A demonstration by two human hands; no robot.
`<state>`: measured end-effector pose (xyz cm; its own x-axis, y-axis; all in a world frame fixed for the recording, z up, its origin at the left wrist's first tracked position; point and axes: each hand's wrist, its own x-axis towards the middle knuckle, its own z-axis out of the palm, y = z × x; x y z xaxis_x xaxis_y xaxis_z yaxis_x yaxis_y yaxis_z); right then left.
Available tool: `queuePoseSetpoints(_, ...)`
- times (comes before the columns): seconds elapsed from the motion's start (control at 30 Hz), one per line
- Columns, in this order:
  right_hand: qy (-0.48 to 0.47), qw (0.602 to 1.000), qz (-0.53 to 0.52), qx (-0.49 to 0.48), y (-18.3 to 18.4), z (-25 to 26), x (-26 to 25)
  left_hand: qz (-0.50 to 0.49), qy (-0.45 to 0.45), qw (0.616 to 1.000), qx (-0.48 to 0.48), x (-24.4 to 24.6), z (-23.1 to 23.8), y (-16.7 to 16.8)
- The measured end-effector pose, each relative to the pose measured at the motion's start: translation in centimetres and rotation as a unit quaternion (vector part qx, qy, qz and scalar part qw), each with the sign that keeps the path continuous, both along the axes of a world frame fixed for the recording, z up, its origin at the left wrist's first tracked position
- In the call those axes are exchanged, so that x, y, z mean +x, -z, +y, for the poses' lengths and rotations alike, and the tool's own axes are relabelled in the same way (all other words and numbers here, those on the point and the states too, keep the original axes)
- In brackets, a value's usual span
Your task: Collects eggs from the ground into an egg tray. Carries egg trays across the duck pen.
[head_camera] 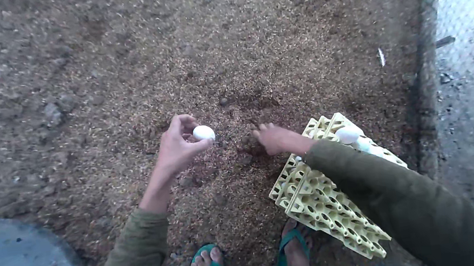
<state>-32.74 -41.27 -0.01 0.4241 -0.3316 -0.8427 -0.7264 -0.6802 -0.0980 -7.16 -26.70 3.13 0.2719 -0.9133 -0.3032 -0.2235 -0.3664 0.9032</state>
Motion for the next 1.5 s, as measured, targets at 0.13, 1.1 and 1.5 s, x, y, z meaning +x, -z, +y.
queuePoseSetpoints(0.13, -0.072, 0.997, -0.020, 0.009, -2.5, 4.2, 0.1, 0.034, -0.006, 0.999, -0.008, -0.4, -0.8, -0.7)
queuePoseSetpoints(1.1, 0.323, 0.822, -0.352, -0.309, -13.2, 12.6, -24.6, -0.076, 0.413, 0.830, -0.367, -25.0, -6.8, -3.3)
queuePoseSetpoints(1.5, 0.367, 0.775, -0.389, -0.337, -19.2, 11.0, -27.0, -0.126, 0.240, 0.959, -0.081, -18.1, -10.4, 3.3)
